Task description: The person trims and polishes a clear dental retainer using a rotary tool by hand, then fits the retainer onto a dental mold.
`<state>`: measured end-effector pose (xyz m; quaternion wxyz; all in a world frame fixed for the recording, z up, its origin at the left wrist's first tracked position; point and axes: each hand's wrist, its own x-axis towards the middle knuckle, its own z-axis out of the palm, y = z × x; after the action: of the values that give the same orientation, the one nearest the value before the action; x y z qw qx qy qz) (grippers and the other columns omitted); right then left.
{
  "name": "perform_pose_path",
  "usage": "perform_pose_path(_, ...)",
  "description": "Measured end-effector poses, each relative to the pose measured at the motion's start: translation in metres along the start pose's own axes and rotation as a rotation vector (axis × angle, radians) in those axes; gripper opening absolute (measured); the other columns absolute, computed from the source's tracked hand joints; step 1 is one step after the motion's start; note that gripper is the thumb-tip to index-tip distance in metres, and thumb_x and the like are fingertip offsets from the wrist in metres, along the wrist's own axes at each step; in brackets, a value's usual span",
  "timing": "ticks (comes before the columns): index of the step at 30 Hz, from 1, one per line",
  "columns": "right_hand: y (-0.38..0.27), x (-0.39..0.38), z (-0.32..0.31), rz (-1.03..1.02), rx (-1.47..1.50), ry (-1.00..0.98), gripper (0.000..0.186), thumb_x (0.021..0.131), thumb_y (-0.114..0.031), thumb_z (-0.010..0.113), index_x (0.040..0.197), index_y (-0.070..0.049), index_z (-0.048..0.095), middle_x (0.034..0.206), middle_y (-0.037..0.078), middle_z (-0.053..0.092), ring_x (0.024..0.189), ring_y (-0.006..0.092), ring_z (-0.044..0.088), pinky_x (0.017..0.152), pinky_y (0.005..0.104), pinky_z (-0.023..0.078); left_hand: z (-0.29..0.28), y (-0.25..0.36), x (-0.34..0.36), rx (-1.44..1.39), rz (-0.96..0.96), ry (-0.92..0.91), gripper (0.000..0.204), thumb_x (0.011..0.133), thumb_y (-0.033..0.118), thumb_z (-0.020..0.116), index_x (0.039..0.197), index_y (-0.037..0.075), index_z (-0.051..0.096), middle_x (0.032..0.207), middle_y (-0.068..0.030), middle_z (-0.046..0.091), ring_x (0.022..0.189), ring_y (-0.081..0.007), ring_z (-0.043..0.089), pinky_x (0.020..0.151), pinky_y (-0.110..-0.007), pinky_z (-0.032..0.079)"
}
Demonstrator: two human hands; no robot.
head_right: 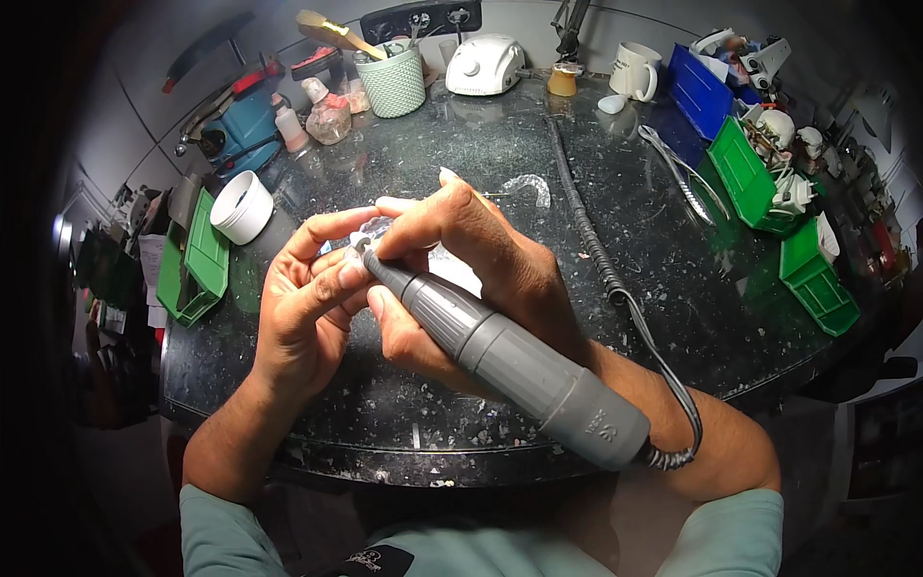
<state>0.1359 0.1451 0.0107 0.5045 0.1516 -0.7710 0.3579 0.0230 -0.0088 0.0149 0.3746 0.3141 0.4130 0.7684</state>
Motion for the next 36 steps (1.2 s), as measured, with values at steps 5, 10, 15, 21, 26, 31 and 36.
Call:
perform_pose_path(5,0.0001,0.0001,-0.003,0.008,-0.004,-0.024,0.038,0.069,-0.003,0.074,0.103,-0.006,0.058,0.089,0.01,0.067,0.098,0.0307,0.072,0.106,0.0517,0.041,-0.0012,-0.0005,-0.0001,-0.007,0.002,-0.013,0.041,0.089,0.001,0.068,0.127,-0.004,0.053,0.112,-0.022,0.068,0.104,-0.0247,0.069,0.095,-0.04,0.056)
perform_pose_path(10,-0.001,0.0003,-0.004,0.009,-0.006,-0.053,0.039,0.068,-0.002,0.074,0.104,-0.006,0.058,0.089,0.009,0.067,0.102,0.0323,0.071,0.106,0.0527,0.041,0.0,0.0002,-0.001,-0.005,0.007,-0.006,0.041,0.089,0.001,0.068,0.127,-0.004,0.053,0.112,-0.022,0.068,0.104,-0.0248,0.069,0.095,-0.04,0.056)
perform_pose_path(15,-0.001,-0.0003,-0.0022,0.011,-0.012,-0.028,0.039,0.069,-0.002,0.075,0.104,-0.006,0.057,0.09,0.009,0.067,0.103,0.0321,0.071,0.106,0.0529,0.041,0.0001,0.0,-0.0003,-0.001,0.008,0.0,0.042,0.089,0.001,0.068,0.127,-0.005,0.053,0.112,-0.0218,0.068,0.104,-0.0247,0.069,0.095,-0.04,0.056)
perform_pose_path(21,0.0,-0.001,-0.0024,0.034,0.004,-0.028,0.039,0.07,-0.002,0.075,0.104,-0.007,0.058,0.087,0.008,0.067,0.102,0.032,0.071,0.106,0.0525,0.041,0.0,-0.0003,-0.0004,0.014,0.014,-0.014,0.041,0.089,0.001,0.068,0.127,-0.005,0.053,0.112,-0.0215,0.068,0.104,-0.0243,0.069,0.095,-0.04,0.057)
perform_pose_path(26,-0.0037,0.0011,-0.0057,0.027,0.003,-0.086,0.039,0.07,0.003,0.073,0.104,-0.006,0.056,0.093,0.008,0.063,0.105,0.0336,0.069,0.108,0.0545,0.038,-0.0003,-0.0001,-0.0008,0.013,0.01,-0.007,0.041,0.09,0.001,0.068,0.128,-0.004,0.053,0.112,-0.0213,0.068,0.104,-0.0237,0.069,0.095,-0.039,0.057)
perform_pose_path(31,-0.0006,0.0004,-0.0025,0.019,0.012,-0.046,0.035,0.071,-0.003,0.075,0.101,-0.006,0.059,0.091,0.009,0.066,0.1,0.0311,0.07,0.104,0.0498,0.043,-0.0008,-0.0006,-0.0005,0.021,0.016,-0.012,0.041,0.09,0.001,0.067,0.128,-0.004,0.053,0.113,-0.021,0.068,0.105,-0.0234,0.068,0.095,-0.038,0.057)
perform_pose_path(36,-0.0018,0.0033,-0.0061,0.0,-0.016,-0.081,0.036,0.071,-0.003,0.075,0.102,-0.006,0.059,0.094,0.008,0.066,0.101,0.0309,0.07,0.104,0.0518,0.045,-0.0007,-0.0005,-0.0009,0.033,0.028,-0.02,0.042,0.09,0.0,0.067,0.129,-0.004,0.054,0.114,-0.0204,0.068,0.106,-0.0234,0.068,0.095,-0.038,0.057)
